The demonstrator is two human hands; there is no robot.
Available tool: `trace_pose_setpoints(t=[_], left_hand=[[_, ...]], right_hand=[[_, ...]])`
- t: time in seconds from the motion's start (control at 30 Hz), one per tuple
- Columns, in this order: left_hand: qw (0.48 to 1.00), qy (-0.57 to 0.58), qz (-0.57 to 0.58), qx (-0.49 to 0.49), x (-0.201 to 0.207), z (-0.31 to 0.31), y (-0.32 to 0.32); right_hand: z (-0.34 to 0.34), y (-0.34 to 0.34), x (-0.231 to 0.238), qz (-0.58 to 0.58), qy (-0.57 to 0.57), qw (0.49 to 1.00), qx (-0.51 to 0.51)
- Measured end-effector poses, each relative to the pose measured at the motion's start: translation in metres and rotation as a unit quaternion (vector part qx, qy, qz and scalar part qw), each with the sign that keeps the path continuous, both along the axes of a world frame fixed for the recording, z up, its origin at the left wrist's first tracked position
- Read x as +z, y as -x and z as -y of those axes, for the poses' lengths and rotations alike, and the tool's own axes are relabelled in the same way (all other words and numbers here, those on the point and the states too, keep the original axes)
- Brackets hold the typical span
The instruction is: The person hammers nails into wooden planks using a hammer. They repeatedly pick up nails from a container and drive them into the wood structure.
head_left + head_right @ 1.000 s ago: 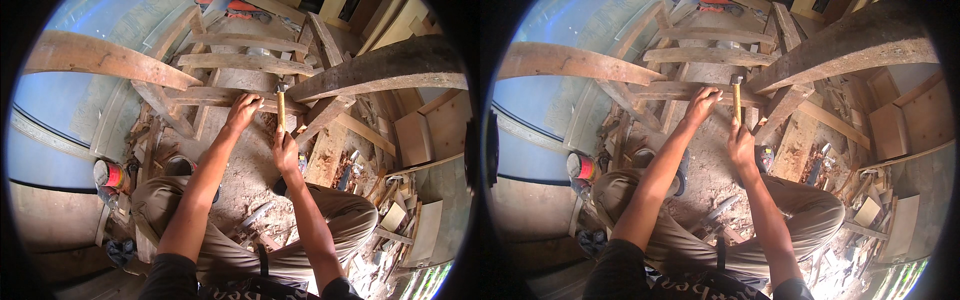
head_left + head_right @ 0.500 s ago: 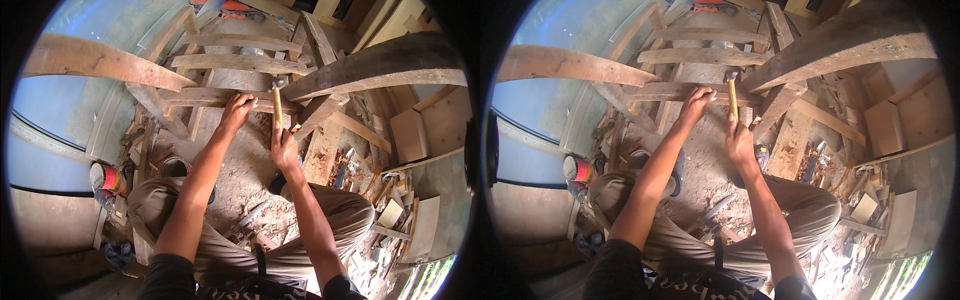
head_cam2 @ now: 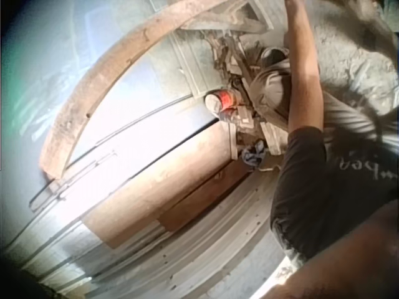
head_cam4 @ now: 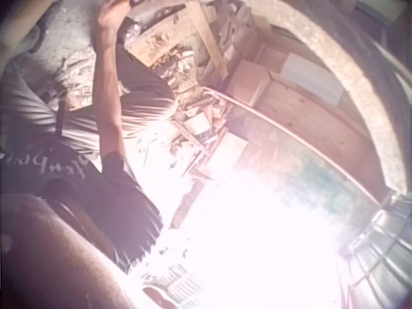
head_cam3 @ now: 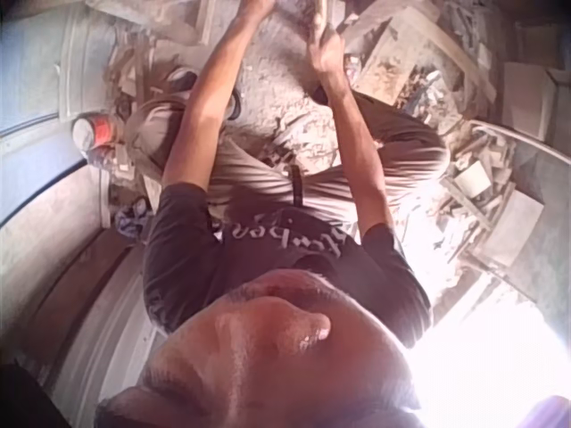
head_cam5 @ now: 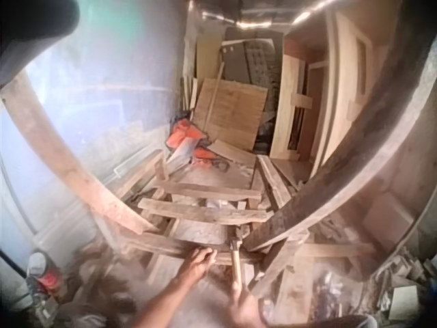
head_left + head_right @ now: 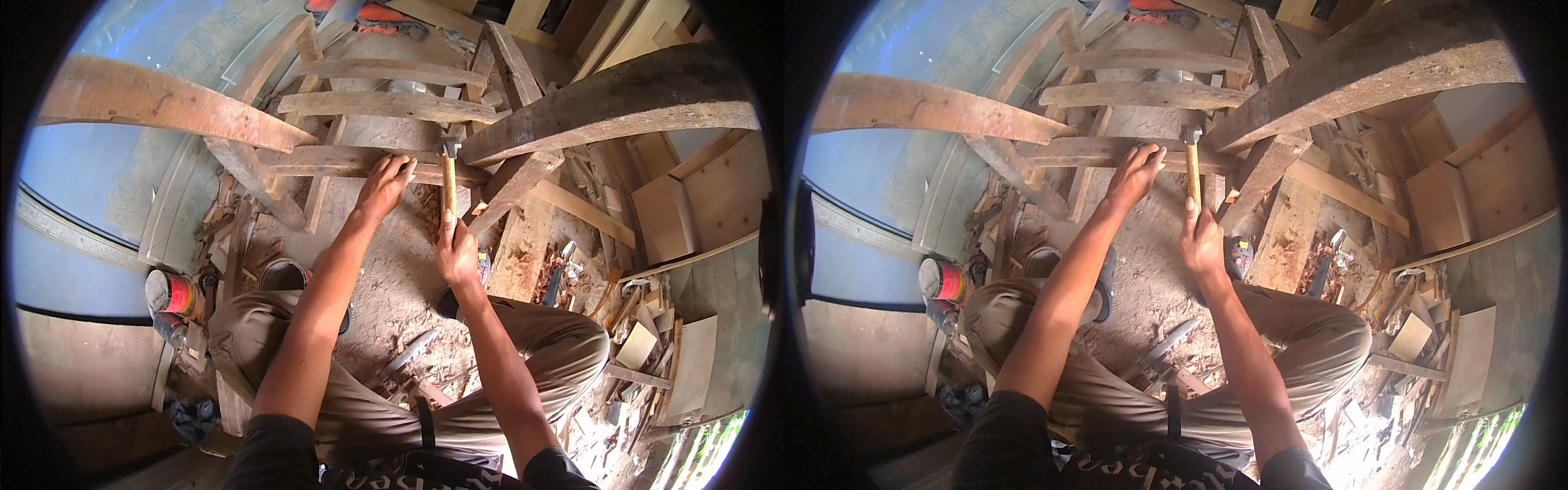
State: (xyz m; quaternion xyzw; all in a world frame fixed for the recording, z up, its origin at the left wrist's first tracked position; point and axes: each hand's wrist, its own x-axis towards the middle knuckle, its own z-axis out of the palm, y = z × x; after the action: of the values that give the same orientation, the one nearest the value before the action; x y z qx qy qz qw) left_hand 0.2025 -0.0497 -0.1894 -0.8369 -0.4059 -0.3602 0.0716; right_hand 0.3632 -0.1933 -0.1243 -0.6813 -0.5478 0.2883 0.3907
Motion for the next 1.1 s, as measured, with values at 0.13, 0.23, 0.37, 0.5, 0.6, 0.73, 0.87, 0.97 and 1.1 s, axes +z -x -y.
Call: trace_pose_setpoints(t=[0.13,0.23,0.37,0.5,0.6,0.73,0.87,0.97,1.1], left_hand=[[0.998,0.002,-0.052,0.027,-0.001,0.005,-0.003],[0.999,0.008,-0.041,0.023,-0.001,0.003,-0.003],[0.998,0.005,-0.045,0.033,-0.002,0.004,-0.006],[0.999,-0.049,-0.011,0.014,-0.002,-0.002,-0.003],[0.999,-0.054,-0.005,0.004,-0.004,-0.003,-0.003],[0.999,-0.037,-0.002,0.010,-0.003,-0.002,-0.005],[0.999,-0.048,-0.024,0.005,-0.006,-0.004,-0.005],[0.999,-0.041,-0.024,0.015,-0.007,-0.006,0.003],[1.000,-0.021,-0.002,0.005,-0.001,0.000,-0.011]], right_hand=[[0.002,-0.006,-0.027,0.008,0.015,1.000,-0.014],[0.000,-0.004,-0.031,0.028,0.016,0.999,-0.025],[-0.011,-0.001,-0.013,0.005,0.014,1.000,-0.003],[-0.014,0.004,0.000,0.015,0.005,1.000,0.013],[-0.021,0.001,-0.005,0.049,0.005,0.999,0.017],[-0.022,0.002,0.006,0.013,-0.013,1.000,0.006],[-0.020,-0.006,-0.012,0.033,-0.021,0.999,0.016],[-0.022,0.005,0.020,0.030,-0.024,0.999,0.017],[-0.022,-0.002,0.005,0.037,-0.054,0.998,-0.001]])
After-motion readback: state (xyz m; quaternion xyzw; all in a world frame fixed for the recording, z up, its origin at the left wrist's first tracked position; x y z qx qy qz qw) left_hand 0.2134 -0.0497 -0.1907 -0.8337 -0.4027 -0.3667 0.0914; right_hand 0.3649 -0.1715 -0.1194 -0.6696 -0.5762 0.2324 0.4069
